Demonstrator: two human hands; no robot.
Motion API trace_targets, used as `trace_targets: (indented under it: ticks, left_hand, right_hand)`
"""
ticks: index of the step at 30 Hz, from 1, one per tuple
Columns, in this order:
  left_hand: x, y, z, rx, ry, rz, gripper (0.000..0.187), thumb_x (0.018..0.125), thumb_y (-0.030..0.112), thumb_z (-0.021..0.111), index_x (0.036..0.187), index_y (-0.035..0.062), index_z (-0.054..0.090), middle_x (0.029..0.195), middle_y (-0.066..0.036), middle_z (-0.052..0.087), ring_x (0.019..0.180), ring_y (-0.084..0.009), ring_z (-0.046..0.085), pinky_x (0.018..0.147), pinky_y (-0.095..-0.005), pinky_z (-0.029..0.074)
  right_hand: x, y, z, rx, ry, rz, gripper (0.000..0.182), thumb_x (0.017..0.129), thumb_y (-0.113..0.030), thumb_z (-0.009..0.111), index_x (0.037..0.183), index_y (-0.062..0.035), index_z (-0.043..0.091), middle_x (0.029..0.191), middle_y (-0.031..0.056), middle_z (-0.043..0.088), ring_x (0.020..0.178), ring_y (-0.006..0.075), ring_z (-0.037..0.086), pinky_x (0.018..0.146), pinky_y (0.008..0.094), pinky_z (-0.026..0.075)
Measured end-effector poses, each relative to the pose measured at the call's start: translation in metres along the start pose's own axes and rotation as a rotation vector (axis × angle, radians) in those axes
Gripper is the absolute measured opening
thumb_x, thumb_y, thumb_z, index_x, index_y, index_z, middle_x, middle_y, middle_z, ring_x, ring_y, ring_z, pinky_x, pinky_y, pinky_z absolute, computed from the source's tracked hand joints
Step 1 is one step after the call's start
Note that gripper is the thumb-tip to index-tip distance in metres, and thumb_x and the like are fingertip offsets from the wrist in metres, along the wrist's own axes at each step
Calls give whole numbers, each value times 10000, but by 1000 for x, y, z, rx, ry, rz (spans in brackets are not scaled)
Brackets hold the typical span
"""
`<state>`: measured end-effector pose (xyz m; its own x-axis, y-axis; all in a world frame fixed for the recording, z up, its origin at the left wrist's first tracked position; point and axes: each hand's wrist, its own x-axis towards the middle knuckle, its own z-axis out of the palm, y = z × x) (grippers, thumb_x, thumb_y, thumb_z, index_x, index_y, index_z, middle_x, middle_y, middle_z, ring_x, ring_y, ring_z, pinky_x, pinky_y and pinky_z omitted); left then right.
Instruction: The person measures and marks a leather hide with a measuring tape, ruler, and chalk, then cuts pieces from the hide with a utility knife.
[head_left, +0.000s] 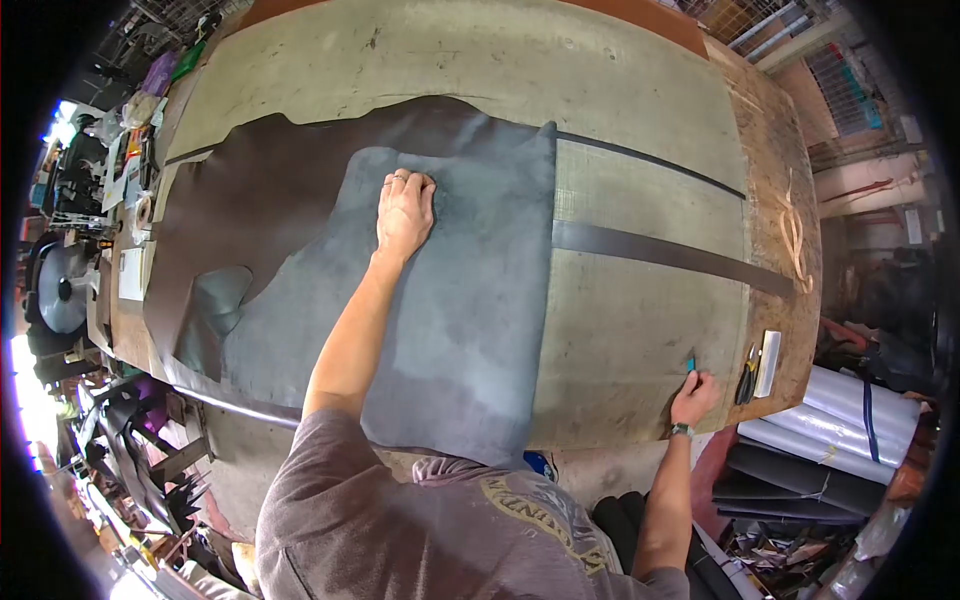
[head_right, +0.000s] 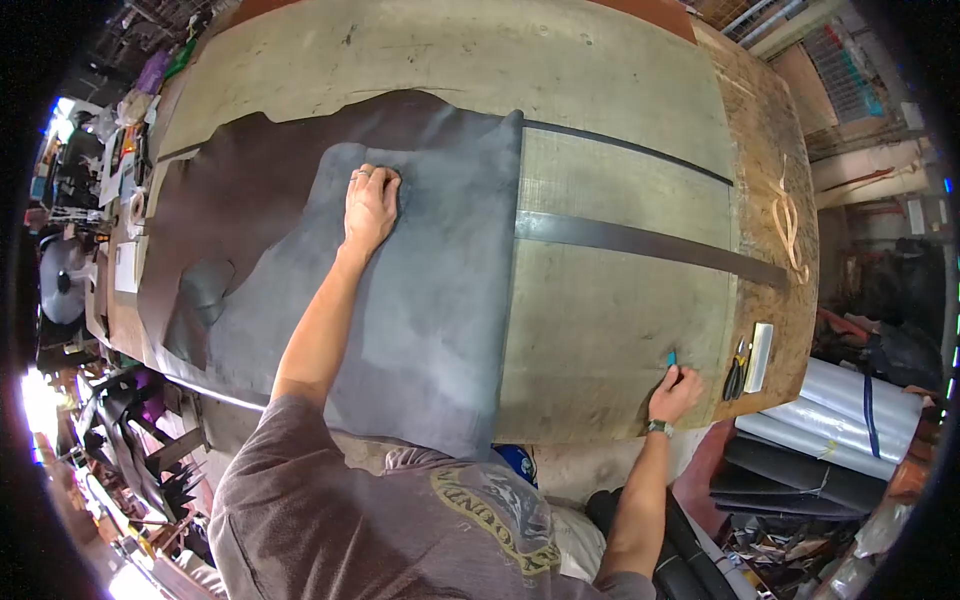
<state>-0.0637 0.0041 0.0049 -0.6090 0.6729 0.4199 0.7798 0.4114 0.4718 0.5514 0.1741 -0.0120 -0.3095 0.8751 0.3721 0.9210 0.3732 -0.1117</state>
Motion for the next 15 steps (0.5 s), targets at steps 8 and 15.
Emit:
trace_targets:
  ticks: [8, 15]
  left_hand:
    - [0, -1, -3, -69, -13, -23, 65, 895, 67, 676, 952, 44, 652, 961, -126, 610, 958, -340, 574, 868, -442, 474]
    - [1, -1, -4, -88, -15, -29, 63, 876, 53, 687, 929, 46, 654, 944, -117, 609, 930, -334, 579, 852, -440, 476]
  right_hand:
    - [31, -129, -42, 855, -262, 438, 247, 1067, -260, 545, 1018, -21, 499, 876, 102, 599, 693, 162, 607, 577, 305, 500]
    - [124, -408, -29, 950, -616, -140, 162, 988, -136, 626, 1135, -69, 610, 819, 135, 702, 685, 281, 693, 573, 397, 531]
